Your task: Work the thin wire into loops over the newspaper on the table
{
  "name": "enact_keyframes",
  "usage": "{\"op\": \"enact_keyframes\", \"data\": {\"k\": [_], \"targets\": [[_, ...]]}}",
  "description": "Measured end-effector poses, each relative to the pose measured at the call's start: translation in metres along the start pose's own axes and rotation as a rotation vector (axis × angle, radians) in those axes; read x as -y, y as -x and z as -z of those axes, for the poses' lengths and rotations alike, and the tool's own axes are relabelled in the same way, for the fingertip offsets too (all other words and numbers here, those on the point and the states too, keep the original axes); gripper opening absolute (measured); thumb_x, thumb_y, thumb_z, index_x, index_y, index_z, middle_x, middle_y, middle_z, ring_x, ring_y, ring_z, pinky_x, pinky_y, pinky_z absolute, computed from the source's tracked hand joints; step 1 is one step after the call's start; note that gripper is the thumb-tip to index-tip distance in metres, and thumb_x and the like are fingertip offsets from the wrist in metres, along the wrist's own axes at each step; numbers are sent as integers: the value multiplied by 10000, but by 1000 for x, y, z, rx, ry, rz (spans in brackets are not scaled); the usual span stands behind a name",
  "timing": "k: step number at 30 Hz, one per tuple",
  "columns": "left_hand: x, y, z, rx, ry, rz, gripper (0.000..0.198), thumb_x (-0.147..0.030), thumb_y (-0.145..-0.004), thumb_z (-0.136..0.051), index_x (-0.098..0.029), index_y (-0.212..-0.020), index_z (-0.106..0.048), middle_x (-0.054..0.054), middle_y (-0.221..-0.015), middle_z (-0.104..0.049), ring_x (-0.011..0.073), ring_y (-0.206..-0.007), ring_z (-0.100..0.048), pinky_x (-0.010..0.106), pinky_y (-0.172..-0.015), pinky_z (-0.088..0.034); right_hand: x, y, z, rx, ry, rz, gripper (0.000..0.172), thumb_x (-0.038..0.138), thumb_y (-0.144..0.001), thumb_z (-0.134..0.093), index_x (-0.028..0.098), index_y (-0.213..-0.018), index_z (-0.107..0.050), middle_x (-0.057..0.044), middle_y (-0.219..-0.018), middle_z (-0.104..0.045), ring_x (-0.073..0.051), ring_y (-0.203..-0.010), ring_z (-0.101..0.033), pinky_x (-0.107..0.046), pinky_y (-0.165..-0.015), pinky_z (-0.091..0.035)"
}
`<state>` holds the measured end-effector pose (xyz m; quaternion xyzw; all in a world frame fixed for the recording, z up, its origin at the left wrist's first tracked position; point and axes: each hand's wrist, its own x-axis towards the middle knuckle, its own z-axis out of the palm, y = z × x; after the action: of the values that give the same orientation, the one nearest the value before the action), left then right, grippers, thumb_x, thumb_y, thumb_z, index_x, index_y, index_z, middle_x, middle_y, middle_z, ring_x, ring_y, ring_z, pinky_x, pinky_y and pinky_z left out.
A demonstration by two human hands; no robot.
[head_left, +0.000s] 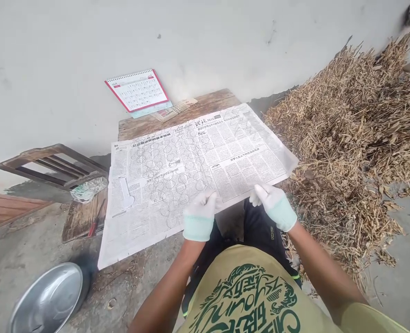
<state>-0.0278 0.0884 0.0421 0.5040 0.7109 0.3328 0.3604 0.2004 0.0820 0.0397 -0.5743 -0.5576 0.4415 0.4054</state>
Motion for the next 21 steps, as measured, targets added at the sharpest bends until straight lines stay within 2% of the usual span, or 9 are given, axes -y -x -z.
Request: {"op": "enact_keyframes", "data": {"k": [2, 5, 10, 13, 15, 21], "targets": [[-10, -10, 8, -8, 5, -46, 229, -396, -933, -601, -254, -897, -777, -20, -762, -797, 223, -874, -768, 352, -924, -540, -15, 10, 4, 11, -83, -49, 455, 512, -1055, -476, 162, -1072, -766, -39, -754, -730, -160, -639, -646, -298, -676, -533], [-28, -37, 16, 16, 77, -102, 224, -389, -919, -621, -217, -914, -763, 2, -724, -783, 213, -820, -765, 337, -908, -550, -55, 24, -1, 71, -160, -160, 479, 571, -1000, -530, 145, -1047, -746, -38, -689, -710, -154, -567, -622, -290, -592, -513], [-51, -112, 11, 89, 191, -111, 185, -357, -851, -690, -174, -857, -715, 49, -693, -770, 211, -712, -750, 318, -751, -568, -136, 37, -33, 161, -166, -386, 553, 637, -907, -540, 123, -977, -733, -43, -619, -684, -136, -454, -566, -255, -453, -403], [-62, -156, -4, 69, 274, -73, 204, -340, -795, -767, -169, -884, -700, 46, -682, -760, 205, -709, -753, 325, -755, -582, -167, 36, -53, 182, -155, -406, 577, 629, -924, -477, 118, -1012, -730, -43, -629, -685, -135, -455, -571, -251, -460, -409], [-70, -177, -19, 99, 337, -15, 215, -304, -777, -802, -162, -891, -686, 51, -710, -764, 191, -675, -744, 331, -744, -598, -180, 35, -62, 170, -151, -411, 546, 599, -942, -465, 128, -1009, -733, -37, -633, -685, -131, -459, -568, -248, -466, -407], [-95, -203, -78, 199, 374, 82, 252, -314, -832, -804, -161, -976, -664, 63, -746, -768, 174, -610, -724, 326, -659, -630, -204, 35, -79, 171, -109, -427, 383, 463, -980, -492, 172, -923, -735, -6, -609, -677, -125, -458, -568, -242, -507, -424]]}}
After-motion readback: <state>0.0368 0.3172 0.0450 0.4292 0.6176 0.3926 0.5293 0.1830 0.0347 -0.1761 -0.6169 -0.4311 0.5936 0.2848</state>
